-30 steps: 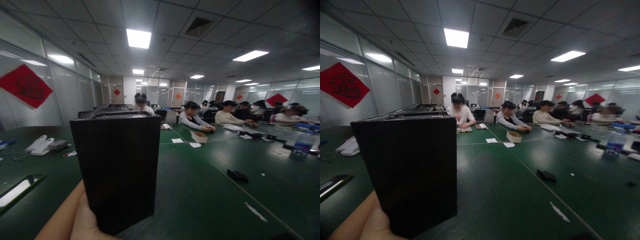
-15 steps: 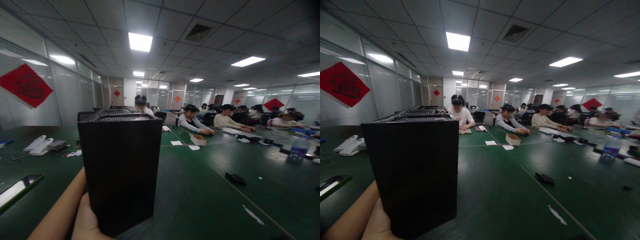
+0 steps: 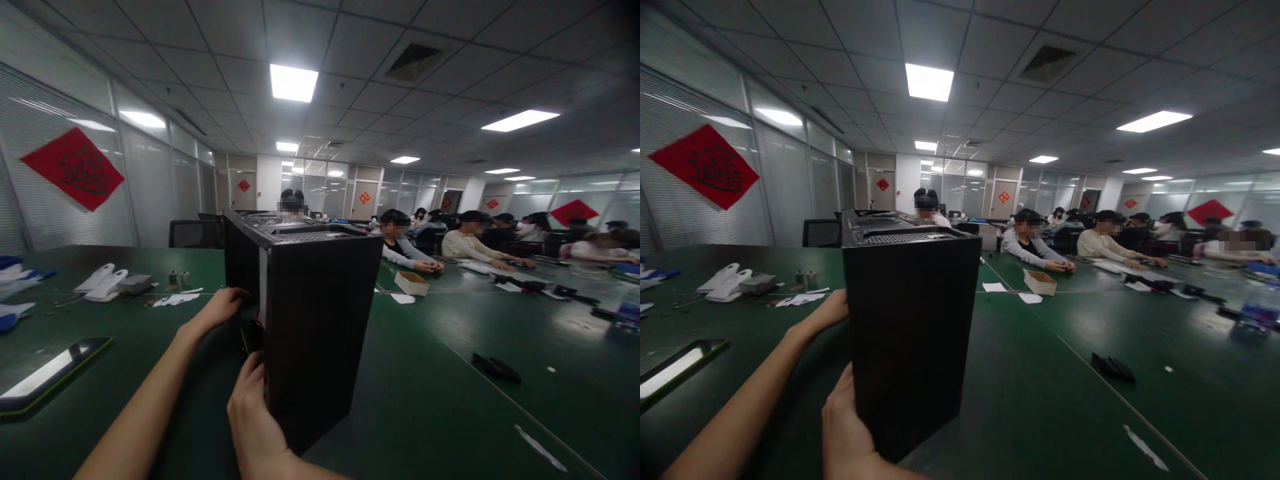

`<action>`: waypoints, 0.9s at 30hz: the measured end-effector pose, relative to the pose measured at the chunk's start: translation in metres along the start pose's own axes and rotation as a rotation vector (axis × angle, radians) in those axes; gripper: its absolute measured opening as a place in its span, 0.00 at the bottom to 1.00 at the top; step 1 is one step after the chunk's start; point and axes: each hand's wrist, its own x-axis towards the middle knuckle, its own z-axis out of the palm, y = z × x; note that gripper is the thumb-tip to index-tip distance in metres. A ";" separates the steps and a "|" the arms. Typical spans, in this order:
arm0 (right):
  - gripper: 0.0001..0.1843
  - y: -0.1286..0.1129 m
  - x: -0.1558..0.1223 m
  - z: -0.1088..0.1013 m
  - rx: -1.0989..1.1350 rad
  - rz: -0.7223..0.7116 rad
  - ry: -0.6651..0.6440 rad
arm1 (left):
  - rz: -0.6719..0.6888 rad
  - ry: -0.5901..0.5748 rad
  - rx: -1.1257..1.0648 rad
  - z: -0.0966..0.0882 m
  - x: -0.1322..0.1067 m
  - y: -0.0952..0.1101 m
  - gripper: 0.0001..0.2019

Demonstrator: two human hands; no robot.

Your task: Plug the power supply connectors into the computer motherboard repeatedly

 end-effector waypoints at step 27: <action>0.20 0.266 -0.090 0.073 -0.266 0.116 0.191 | 0.175 -0.197 0.538 0.036 -0.026 0.112 0.24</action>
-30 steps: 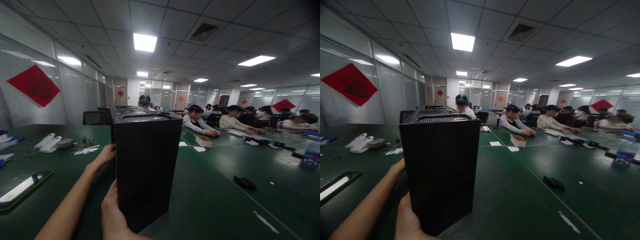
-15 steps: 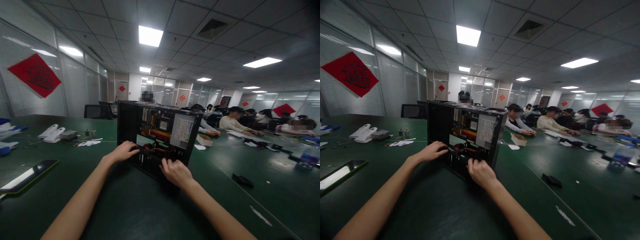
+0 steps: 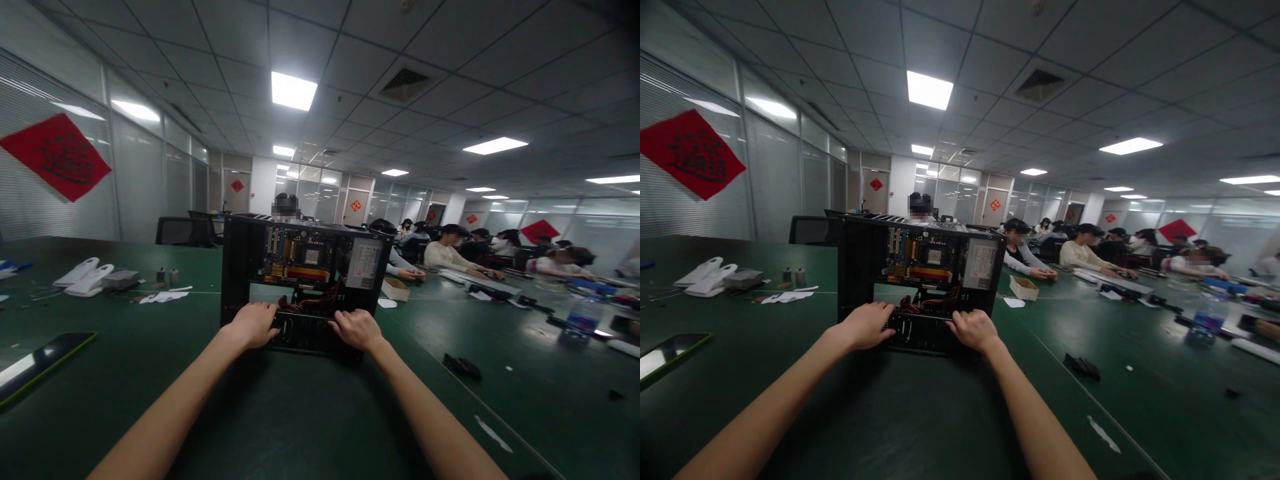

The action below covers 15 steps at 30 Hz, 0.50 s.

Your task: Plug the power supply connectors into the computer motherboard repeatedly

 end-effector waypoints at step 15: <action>0.21 -0.009 -0.012 -0.023 0.049 0.010 0.011 | 0.020 -0.174 -0.031 -0.020 -0.012 -0.010 0.15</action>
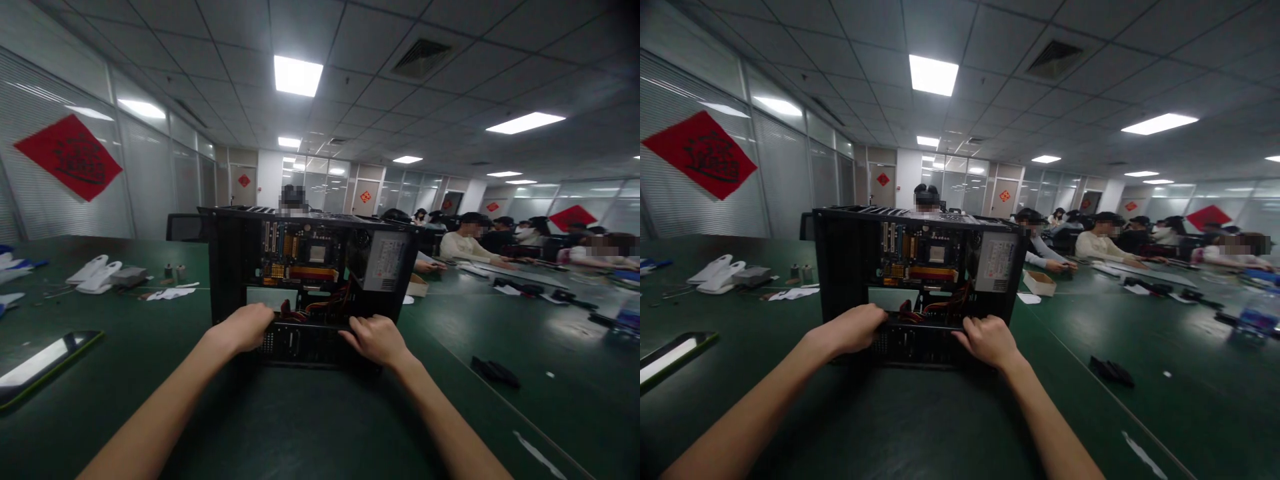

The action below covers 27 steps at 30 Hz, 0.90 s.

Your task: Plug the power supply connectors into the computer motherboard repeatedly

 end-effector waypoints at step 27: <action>0.26 -0.017 0.005 -0.021 0.171 0.252 -0.214 | 0.014 -0.068 -0.400 0.014 0.018 -0.027 0.31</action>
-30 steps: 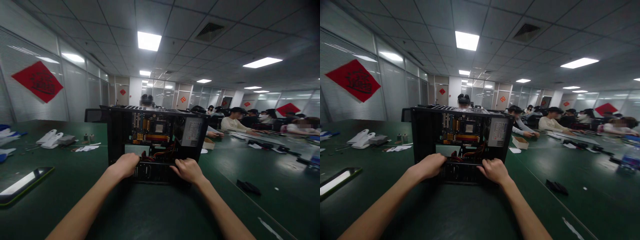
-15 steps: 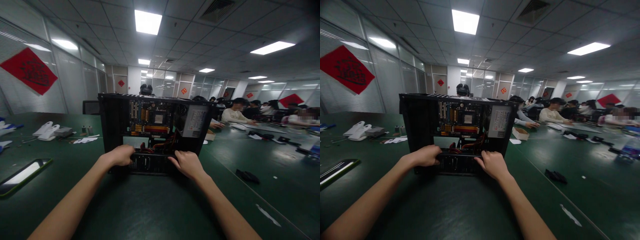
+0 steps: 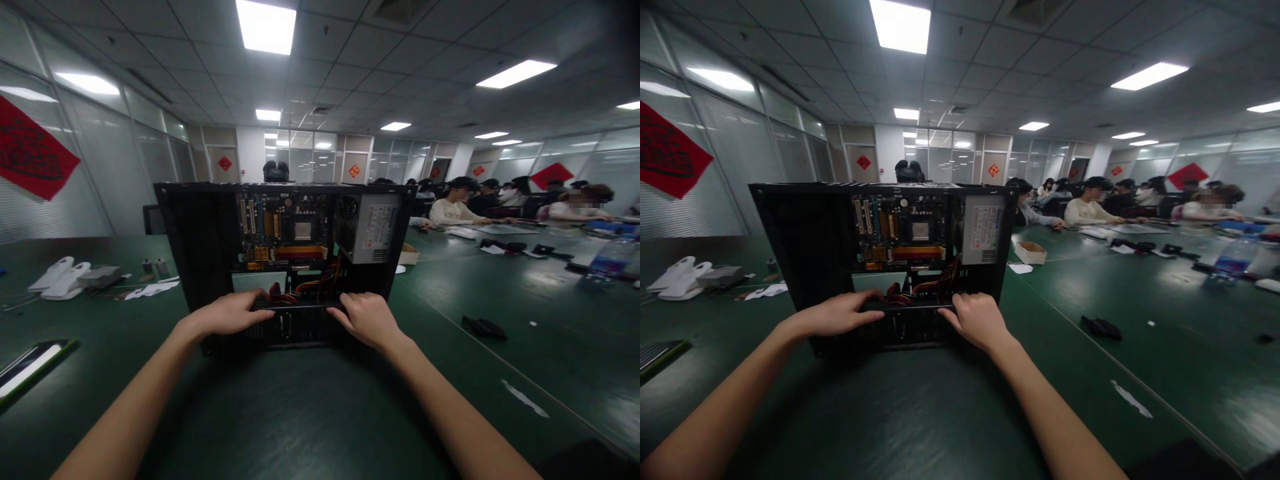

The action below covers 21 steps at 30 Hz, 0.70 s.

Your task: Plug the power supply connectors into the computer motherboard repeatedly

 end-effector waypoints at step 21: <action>0.15 -0.067 0.104 -0.009 0.639 -0.092 -0.352 | -0.199 0.346 -0.034 0.019 0.046 -0.004 0.21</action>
